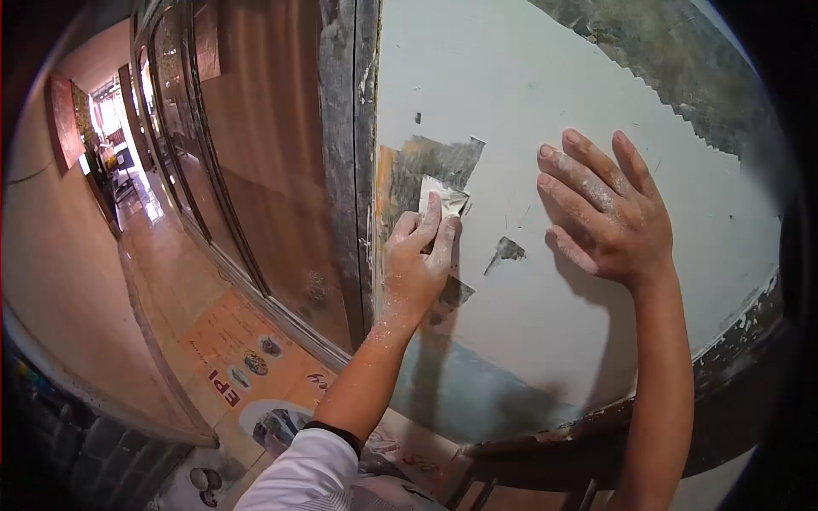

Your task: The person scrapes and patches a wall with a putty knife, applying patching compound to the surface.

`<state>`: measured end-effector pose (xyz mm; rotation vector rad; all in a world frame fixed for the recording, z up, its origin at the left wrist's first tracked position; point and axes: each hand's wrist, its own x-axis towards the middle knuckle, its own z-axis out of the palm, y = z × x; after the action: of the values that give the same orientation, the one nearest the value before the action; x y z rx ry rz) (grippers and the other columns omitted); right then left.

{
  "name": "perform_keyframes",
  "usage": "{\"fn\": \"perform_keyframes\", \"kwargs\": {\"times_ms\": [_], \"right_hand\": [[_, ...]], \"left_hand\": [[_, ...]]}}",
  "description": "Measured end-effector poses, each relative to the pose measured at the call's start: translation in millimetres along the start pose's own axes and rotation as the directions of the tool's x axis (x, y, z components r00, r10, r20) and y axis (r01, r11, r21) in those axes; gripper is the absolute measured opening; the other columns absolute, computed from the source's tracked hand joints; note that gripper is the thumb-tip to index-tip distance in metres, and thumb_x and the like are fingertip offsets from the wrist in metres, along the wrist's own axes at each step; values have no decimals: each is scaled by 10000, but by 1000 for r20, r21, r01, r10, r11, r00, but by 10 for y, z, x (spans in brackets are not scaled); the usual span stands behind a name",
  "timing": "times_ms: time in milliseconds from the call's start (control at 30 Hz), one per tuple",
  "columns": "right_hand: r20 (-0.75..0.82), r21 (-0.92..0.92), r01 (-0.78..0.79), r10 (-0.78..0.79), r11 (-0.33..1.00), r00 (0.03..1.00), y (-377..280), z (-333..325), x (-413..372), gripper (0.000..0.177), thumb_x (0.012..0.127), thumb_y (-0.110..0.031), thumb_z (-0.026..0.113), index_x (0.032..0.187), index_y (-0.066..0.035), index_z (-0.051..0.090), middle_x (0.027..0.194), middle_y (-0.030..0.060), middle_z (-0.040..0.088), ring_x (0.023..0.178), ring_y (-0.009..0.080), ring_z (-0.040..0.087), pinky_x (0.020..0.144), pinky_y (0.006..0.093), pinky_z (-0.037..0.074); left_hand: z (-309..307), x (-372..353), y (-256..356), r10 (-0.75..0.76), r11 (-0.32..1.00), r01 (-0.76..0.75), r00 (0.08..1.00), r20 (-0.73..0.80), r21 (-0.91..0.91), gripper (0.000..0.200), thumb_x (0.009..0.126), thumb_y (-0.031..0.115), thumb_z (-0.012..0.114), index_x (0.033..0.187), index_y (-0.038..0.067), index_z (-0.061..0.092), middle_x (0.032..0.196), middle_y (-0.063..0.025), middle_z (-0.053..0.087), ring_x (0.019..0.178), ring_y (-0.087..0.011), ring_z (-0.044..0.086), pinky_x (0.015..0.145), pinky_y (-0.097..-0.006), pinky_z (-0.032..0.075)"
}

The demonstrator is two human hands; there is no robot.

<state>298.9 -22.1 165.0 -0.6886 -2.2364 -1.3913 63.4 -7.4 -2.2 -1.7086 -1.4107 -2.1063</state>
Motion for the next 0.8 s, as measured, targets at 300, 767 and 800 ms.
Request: {"fn": "perform_keyframes", "kwargs": {"times_ms": [300,767,800], "right_hand": [[-1,-10,-7,7,1000,1000,9,3,-13,642,769,-373,786,1393,-279,667,1579,-41,562,1533,220,427,1333,516,184],[-11,-18,-26,25,1000,1000,2,5,-4,648,770,-380,784,1399,-282,663,1583,-43,557,1536,219,422,1333,517,178],[-10,-20,-28,27,999,1000,1,6,-7,648,771,-381,784,1400,-282,663,1583,-43,557,1536,219,421,1333,517,178]], "left_hand": [[-33,125,176,-25,999,25,1000,15,28,438,960,142,781,1364,2,687,766,-97,545,675,-185,497,650,-332,454],[38,253,185,28,996,-30,999,-33,-82,418,962,137,780,1350,4,700,749,-87,536,654,-160,497,610,-326,436],[34,239,195,28,996,-31,999,-31,-84,418,962,137,780,1350,4,700,749,-87,536,654,-160,497,610,-326,436]]}}
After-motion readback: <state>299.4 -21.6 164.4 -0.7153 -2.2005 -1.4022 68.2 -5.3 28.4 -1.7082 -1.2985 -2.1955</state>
